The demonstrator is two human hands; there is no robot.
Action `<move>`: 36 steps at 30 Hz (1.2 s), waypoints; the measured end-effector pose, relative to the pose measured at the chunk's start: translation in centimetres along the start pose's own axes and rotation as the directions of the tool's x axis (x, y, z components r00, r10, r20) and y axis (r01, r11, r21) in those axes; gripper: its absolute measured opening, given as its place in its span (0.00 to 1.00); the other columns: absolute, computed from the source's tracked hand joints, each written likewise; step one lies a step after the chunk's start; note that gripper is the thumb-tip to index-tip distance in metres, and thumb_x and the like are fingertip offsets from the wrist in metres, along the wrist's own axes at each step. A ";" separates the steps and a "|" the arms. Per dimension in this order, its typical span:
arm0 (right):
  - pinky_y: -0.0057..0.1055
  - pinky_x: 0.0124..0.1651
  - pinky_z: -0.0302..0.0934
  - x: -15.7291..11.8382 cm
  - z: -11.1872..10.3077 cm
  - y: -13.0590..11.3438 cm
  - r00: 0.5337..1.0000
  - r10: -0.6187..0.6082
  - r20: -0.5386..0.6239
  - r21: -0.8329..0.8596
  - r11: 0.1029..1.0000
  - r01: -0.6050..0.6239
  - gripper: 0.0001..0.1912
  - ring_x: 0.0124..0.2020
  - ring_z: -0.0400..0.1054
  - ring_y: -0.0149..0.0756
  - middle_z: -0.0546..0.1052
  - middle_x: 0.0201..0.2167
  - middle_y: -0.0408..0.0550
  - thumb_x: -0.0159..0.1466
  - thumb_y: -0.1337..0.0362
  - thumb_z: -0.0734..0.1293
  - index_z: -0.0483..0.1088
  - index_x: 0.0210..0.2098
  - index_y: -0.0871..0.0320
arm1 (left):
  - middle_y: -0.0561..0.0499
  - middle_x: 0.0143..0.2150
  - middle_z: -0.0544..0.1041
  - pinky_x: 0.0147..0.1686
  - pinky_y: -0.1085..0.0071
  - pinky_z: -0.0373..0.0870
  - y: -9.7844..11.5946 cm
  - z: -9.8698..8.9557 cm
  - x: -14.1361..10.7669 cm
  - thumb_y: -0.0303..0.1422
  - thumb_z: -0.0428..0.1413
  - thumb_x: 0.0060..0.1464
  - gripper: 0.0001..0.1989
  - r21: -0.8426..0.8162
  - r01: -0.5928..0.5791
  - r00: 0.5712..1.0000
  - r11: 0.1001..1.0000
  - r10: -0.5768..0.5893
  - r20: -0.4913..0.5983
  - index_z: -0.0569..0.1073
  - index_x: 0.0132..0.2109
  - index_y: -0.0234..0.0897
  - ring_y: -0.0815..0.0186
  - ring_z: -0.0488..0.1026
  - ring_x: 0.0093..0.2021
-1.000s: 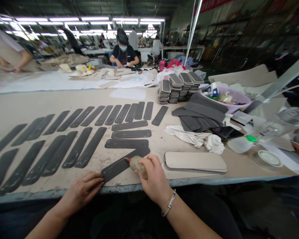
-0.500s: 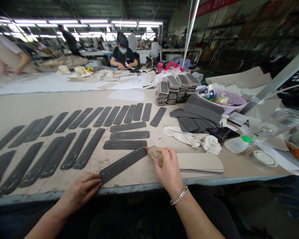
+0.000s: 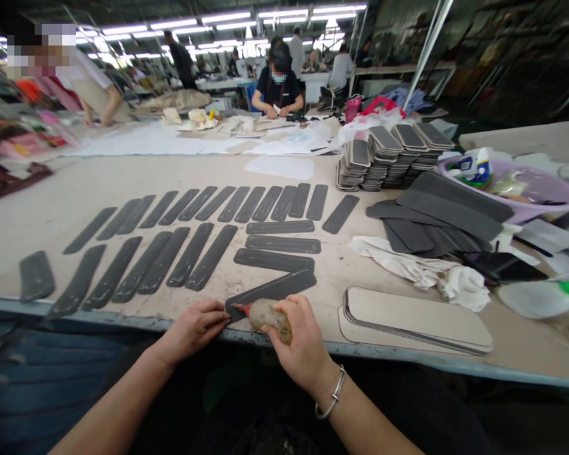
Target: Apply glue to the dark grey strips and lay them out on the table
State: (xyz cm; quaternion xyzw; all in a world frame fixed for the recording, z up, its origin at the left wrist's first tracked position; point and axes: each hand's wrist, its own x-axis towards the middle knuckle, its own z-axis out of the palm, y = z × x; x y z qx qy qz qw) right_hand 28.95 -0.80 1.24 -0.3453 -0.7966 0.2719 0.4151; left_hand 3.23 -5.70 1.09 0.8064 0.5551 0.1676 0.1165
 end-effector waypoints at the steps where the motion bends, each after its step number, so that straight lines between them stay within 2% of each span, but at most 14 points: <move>1: 0.44 0.50 0.60 0.0 0.2 -0.1 1.000 0.008 0.008 0.008 1.000 -0.008 0.15 0.47 0.60 0.44 0.64 0.42 0.51 0.60 0.67 0.65 0.61 0.46 0.55 | 0.48 0.33 0.71 0.37 0.71 0.68 -0.1 0.1 0.0 0.31 0.48 0.60 0.12 0.000 -0.003 1.000 1.000 0.003 0.006 0.76 0.36 0.37 0.67 0.70 0.36; 9: 0.41 0.48 0.61 -0.4 -0.7 -1.1 0.994 0.040 0.097 0.049 0.998 -0.045 0.15 0.45 0.60 0.42 0.64 0.42 0.51 0.59 0.70 0.65 0.61 0.45 0.56 | 0.48 0.33 0.72 0.37 0.72 0.67 -0.4 0.3 -0.1 0.31 0.47 0.60 0.12 -0.010 -0.004 1.000 1.000 0.004 0.028 0.75 0.36 0.37 0.68 0.70 0.35; 14: 0.40 0.47 0.62 -0.2 -2.6 -1.0 0.992 0.087 0.088 -0.030 0.996 -0.085 0.13 0.44 0.61 0.42 0.65 0.40 0.51 0.59 0.69 0.64 0.62 0.44 0.56 | 0.48 0.34 0.72 0.38 0.71 0.68 -0.9 0.6 -0.1 0.31 0.48 0.60 0.11 0.000 -0.012 1.000 1.000 0.012 0.024 0.76 0.39 0.36 0.68 0.70 0.36; 17: 0.40 0.46 0.62 0.1 -4.5 -0.1 0.994 0.104 0.028 -0.137 0.986 -0.099 0.12 0.43 0.62 0.42 0.66 0.40 0.51 0.60 0.68 0.64 0.62 0.43 0.56 | 0.48 0.36 0.73 0.39 0.72 0.68 -1.3 0.7 -0.1 0.32 0.48 0.60 0.11 -0.009 -0.019 1.000 1.000 0.019 0.022 0.76 0.39 0.37 0.68 0.71 0.36; 22: 0.40 0.46 0.61 0.5 -8.1 2.4 0.981 0.139 -0.136 -0.336 0.925 -0.178 0.12 0.42 0.63 0.42 0.67 0.39 0.51 0.59 0.65 0.65 0.63 0.43 0.57 | 0.48 0.39 0.73 0.41 0.73 0.68 -1.5 0.7 -0.1 0.33 0.49 0.59 0.11 -0.004 0.008 0.999 1.000 -0.008 0.034 0.76 0.38 0.37 0.68 0.72 0.39; 26: 0.42 0.46 0.61 0.6 -9.6 3.5 0.962 0.114 -0.247 -0.413 0.886 -0.211 0.12 0.43 0.62 0.43 0.67 0.39 0.51 0.60 0.63 0.65 0.63 0.43 0.57 | 0.48 0.39 0.73 0.42 0.73 0.69 -1.3 0.8 0.1 0.34 0.49 0.58 0.11 0.004 0.031 0.999 1.000 -0.031 0.032 0.76 0.37 0.38 0.67 0.72 0.39; 28: 0.42 0.47 0.60 0.6 -9.5 3.3 0.960 0.096 -0.261 -0.392 0.899 -0.197 0.12 0.43 0.62 0.43 0.67 0.39 0.51 0.60 0.63 0.65 0.63 0.43 0.56 | 0.49 0.39 0.73 0.42 0.73 0.69 -1.3 0.9 0.2 0.34 0.49 0.58 0.11 -0.001 0.044 0.998 0.999 -0.044 0.037 0.76 0.37 0.38 0.67 0.72 0.39; 31: 0.41 0.48 0.60 0.6 -7.8 2.2 0.970 0.078 -0.231 -0.297 0.943 -0.147 0.12 0.44 0.62 0.42 0.66 0.40 0.50 0.60 0.64 0.65 0.62 0.43 0.56 | 0.49 0.39 0.74 0.42 0.73 0.69 -1.2 0.9 0.3 0.33 0.49 0.58 0.11 -0.005 0.052 0.997 0.999 -0.052 0.050 0.76 0.37 0.38 0.68 0.72 0.39; 36: 0.40 0.50 0.59 0.1 -3.9 0.5 0.996 0.061 -0.071 -0.105 0.992 -0.069 0.14 0.46 0.60 0.41 0.65 0.42 0.50 0.60 0.67 0.65 0.61 0.45 0.56 | 0.49 0.37 0.74 0.41 0.73 0.69 -0.9 1.0 0.5 0.31 0.48 0.58 0.11 0.024 0.051 0.997 0.998 -0.053 0.052 0.75 0.36 0.36 0.68 0.72 0.37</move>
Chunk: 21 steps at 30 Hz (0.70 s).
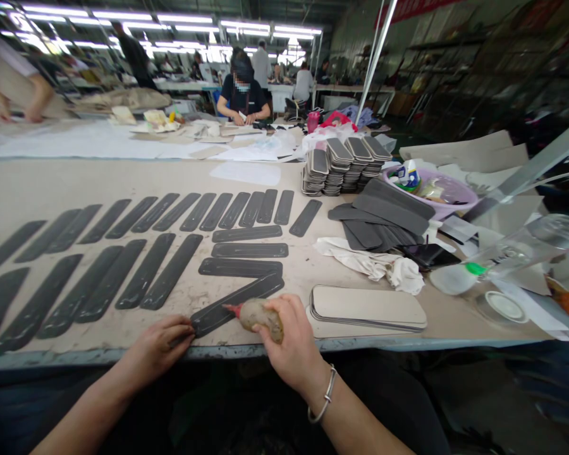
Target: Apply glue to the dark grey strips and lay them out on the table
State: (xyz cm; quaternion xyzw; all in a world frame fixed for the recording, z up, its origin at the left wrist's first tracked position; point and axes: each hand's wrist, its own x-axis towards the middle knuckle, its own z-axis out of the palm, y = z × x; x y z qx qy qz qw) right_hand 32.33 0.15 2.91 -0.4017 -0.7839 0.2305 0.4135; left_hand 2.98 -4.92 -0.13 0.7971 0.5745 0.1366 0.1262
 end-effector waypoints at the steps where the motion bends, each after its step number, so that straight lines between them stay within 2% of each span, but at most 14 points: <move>1: 0.39 0.50 0.59 -0.1 0.5 -0.1 1.000 0.011 0.026 0.025 1.000 -0.012 0.14 0.46 0.60 0.41 0.64 0.42 0.50 0.60 0.68 0.65 0.61 0.45 0.56 | 0.49 0.37 0.73 0.40 0.73 0.69 0.1 0.0 0.0 0.31 0.48 0.58 0.11 0.010 -0.001 1.000 1.000 0.001 -0.005 0.75 0.36 0.36 0.68 0.72 0.37; 3: 0.39 0.50 0.59 0.0 0.7 0.0 0.998 0.034 0.052 0.039 0.999 -0.036 0.14 0.46 0.61 0.40 0.64 0.42 0.50 0.59 0.69 0.65 0.62 0.44 0.56 | 0.48 0.36 0.73 0.40 0.73 0.69 0.3 0.0 0.0 0.31 0.48 0.58 0.11 0.027 -0.014 1.000 1.000 0.014 -0.018 0.75 0.35 0.36 0.67 0.72 0.37; 5: 0.39 0.49 0.59 0.3 0.1 0.5 0.998 0.058 0.038 -0.001 0.998 -0.058 0.13 0.45 0.61 0.41 0.65 0.42 0.50 0.59 0.69 0.65 0.62 0.44 0.56 | 0.48 0.36 0.73 0.40 0.73 0.69 0.3 0.0 0.0 0.31 0.48 0.58 0.11 0.040 -0.040 0.998 0.998 0.042 -0.037 0.74 0.36 0.36 0.67 0.72 0.37; 11: 0.40 0.47 0.60 1.3 -4.2 3.3 0.985 0.100 -0.142 -0.210 0.969 -0.129 0.12 0.43 0.62 0.42 0.67 0.39 0.50 0.59 0.65 0.65 0.63 0.42 0.56 | 0.49 0.37 0.74 0.40 0.75 0.69 -0.8 0.3 -0.2 0.31 0.48 0.58 0.10 0.058 -0.120 0.991 0.991 0.124 -0.054 0.74 0.36 0.37 0.68 0.73 0.37; 14: 0.41 0.46 0.60 1.5 -5.5 4.2 0.970 0.116 -0.212 -0.259 0.951 -0.171 0.13 0.43 0.63 0.42 0.68 0.39 0.49 0.59 0.63 0.66 0.63 0.43 0.56 | 0.50 0.37 0.74 0.40 0.76 0.70 -1.7 0.5 -0.4 0.32 0.49 0.58 0.09 0.056 -0.142 0.988 0.988 0.145 -0.053 0.74 0.37 0.38 0.69 0.73 0.37; 17: 0.41 0.47 0.60 1.6 -5.6 4.5 0.960 0.133 -0.245 -0.255 0.947 -0.196 0.14 0.43 0.63 0.42 0.68 0.39 0.49 0.58 0.62 0.67 0.63 0.43 0.56 | 0.50 0.38 0.75 0.41 0.77 0.70 -2.2 0.6 -0.5 0.32 0.50 0.57 0.09 0.055 -0.152 0.987 0.987 0.155 -0.050 0.75 0.37 0.38 0.69 0.74 0.37; 21: 0.40 0.47 0.60 1.8 -5.1 4.4 0.966 0.143 -0.215 -0.222 0.956 -0.191 0.13 0.44 0.63 0.42 0.68 0.39 0.50 0.58 0.64 0.66 0.63 0.42 0.56 | 0.50 0.38 0.76 0.41 0.76 0.71 -1.9 0.3 -0.3 0.33 0.51 0.56 0.09 0.073 -0.150 0.985 0.986 0.156 -0.076 0.75 0.36 0.38 0.68 0.75 0.37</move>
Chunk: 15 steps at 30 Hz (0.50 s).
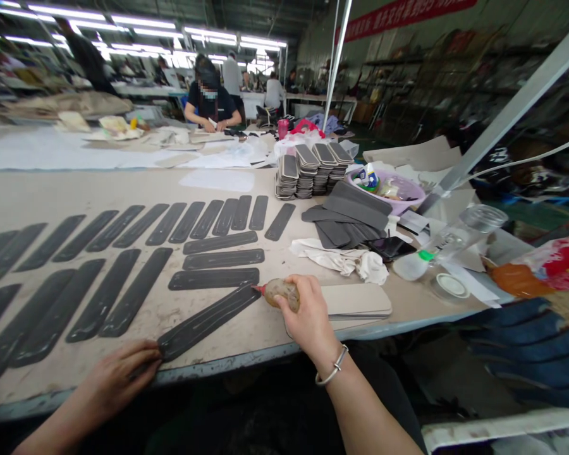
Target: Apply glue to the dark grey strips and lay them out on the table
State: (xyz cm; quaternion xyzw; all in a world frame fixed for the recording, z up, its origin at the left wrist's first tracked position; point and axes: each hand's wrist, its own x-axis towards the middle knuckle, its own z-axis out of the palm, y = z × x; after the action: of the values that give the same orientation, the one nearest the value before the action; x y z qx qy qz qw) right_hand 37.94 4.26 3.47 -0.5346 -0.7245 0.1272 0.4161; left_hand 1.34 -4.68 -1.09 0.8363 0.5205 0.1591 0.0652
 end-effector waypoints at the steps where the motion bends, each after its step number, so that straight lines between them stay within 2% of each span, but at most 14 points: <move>1: 0.40 0.47 0.60 0.0 0.0 -0.1 1.000 0.002 0.015 0.005 1.000 -0.002 0.13 0.44 0.63 0.42 0.68 0.39 0.50 0.58 0.64 0.66 0.63 0.42 0.56 | 0.49 0.38 0.76 0.41 0.76 0.71 0.1 -0.1 0.1 0.34 0.51 0.56 0.09 0.003 -0.002 1.000 1.000 0.002 -0.004 0.75 0.36 0.38 0.68 0.75 0.38; 6: 0.38 0.48 0.60 0.0 -1.2 -0.6 0.994 0.048 0.097 0.008 0.999 -0.049 0.13 0.43 0.63 0.40 0.68 0.40 0.48 0.57 0.67 0.67 0.64 0.42 0.56 | 0.49 0.37 0.76 0.40 0.77 0.72 0.3 -0.3 0.3 0.35 0.50 0.56 0.10 0.015 -0.027 0.999 1.000 0.027 -0.024 0.75 0.36 0.38 0.68 0.75 0.36; 10: 0.36 0.47 0.60 -0.1 -1.8 -1.2 0.978 0.075 0.195 0.073 0.993 -0.090 0.13 0.42 0.63 0.38 0.68 0.39 0.46 0.57 0.67 0.67 0.64 0.41 0.55 | 0.49 0.37 0.76 0.39 0.77 0.72 0.0 0.1 0.2 0.36 0.51 0.56 0.09 0.016 -0.027 0.999 1.000 0.028 -0.047 0.74 0.36 0.39 0.67 0.75 0.36; 15: 0.37 0.46 0.59 0.3 -2.2 -0.9 0.985 0.085 0.150 0.106 0.989 -0.102 0.13 0.42 0.64 0.39 0.69 0.39 0.46 0.56 0.65 0.67 0.64 0.42 0.55 | 0.50 0.36 0.76 0.40 0.77 0.72 -0.1 0.1 0.3 0.34 0.51 0.56 0.07 0.005 -0.029 0.999 1.000 0.029 -0.029 0.74 0.36 0.39 0.67 0.75 0.37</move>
State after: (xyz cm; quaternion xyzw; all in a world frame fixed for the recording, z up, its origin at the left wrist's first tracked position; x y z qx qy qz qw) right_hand 38.91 3.57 5.56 -0.5330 -0.7185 0.2258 0.3855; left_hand 1.43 -4.42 -1.16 0.8416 0.5095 0.1709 0.0536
